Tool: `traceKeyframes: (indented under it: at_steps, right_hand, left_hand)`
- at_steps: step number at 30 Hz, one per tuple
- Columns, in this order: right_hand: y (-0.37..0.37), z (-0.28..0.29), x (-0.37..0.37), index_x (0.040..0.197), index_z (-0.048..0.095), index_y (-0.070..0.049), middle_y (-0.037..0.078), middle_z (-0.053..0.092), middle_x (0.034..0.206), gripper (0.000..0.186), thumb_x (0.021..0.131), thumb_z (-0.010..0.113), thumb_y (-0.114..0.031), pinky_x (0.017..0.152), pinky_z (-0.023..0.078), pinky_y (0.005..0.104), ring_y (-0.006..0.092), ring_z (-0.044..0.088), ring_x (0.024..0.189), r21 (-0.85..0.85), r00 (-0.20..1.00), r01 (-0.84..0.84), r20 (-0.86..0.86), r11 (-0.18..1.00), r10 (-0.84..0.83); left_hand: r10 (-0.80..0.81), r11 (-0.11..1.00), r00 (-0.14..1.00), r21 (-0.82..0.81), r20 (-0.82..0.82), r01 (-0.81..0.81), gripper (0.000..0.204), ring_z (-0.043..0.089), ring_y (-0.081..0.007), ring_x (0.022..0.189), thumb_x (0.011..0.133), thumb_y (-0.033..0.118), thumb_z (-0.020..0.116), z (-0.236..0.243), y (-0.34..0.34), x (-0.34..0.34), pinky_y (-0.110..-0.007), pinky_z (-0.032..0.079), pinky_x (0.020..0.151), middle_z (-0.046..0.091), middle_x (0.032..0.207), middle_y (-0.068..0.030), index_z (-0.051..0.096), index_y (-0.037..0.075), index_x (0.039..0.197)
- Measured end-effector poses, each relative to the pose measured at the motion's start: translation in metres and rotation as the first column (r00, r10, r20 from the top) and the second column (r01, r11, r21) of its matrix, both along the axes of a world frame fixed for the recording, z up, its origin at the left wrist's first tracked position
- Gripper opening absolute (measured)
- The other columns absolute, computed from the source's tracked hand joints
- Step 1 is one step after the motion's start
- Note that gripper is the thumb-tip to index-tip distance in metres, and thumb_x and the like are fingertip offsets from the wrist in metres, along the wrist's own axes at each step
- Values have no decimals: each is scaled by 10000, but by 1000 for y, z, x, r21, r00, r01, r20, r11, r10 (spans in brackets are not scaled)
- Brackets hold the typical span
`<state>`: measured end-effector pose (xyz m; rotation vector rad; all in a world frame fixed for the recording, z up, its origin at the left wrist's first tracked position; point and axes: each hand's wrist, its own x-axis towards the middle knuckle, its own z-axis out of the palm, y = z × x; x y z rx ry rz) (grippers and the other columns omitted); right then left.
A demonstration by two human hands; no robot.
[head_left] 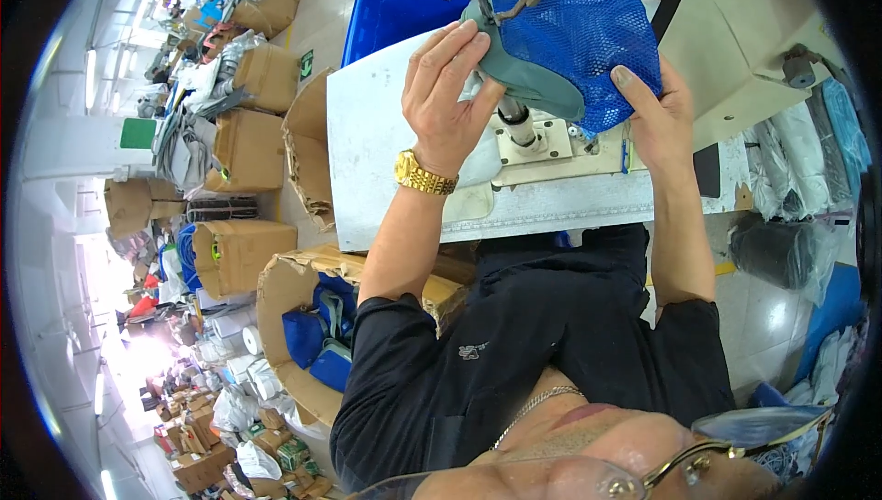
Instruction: Sewing blue mesh material with green trim using an industrial sewing machine.
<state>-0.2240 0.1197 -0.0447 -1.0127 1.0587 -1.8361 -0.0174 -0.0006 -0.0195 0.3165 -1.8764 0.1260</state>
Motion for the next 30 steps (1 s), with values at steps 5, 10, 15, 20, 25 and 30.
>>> traceKeyframes:
  at_steps: [5,10,15,20,25,30]
  right_hand:
    - [-1,7,3,1255,565,34,99,669,1107,364,913,640,-63,879,510,287,140,638,968,12,1000,-4,27,1000,3]
    - [-3,12,5,1173,615,24,83,687,1021,329,885,681,-121,783,533,267,127,652,896,5,998,57,-14,998,-57]
    - [-5,37,2,1187,615,3,107,685,1049,354,871,679,-145,802,533,319,221,668,920,-238,667,442,-558,865,-494]
    - [-6,65,1,1143,647,-22,150,686,991,320,892,654,-221,774,522,351,296,670,875,-382,399,127,-826,916,-399]
    - [-28,65,7,1058,682,12,194,687,899,346,917,629,-300,704,501,358,312,663,801,-103,537,-17,-840,994,-78]
    - [-39,56,7,1098,677,12,191,691,919,333,923,625,-266,707,503,336,280,661,785,-145,600,-62,-796,987,-79]
  left_hand:
    - [-10,1000,1000,-11,0,10,370,647,-286,1062,694,96,798,2,-4,-2,-367,543,887,684,1129,-105,704,48,1049]
    - [28,999,1000,-18,1,-28,320,630,-284,1054,695,83,781,-2,5,-4,-376,535,881,678,1107,-90,717,67,1008]
    - [50,997,999,-51,-5,-50,278,603,-280,1064,697,67,763,-9,5,-7,-384,518,887,671,1087,-72,731,81,973]
    - [47,998,999,-34,10,-47,294,602,-294,1075,703,60,756,-4,6,-6,-386,516,896,665,1108,-85,736,76,996]
    - [46,999,998,-5,47,-46,307,602,-294,1074,709,40,752,0,6,-5,-393,517,890,649,1139,-99,738,79,1013]
    - [29,996,999,83,16,-30,328,606,-286,1035,710,13,747,2,13,-4,-373,516,835,642,1095,-119,739,85,1030]
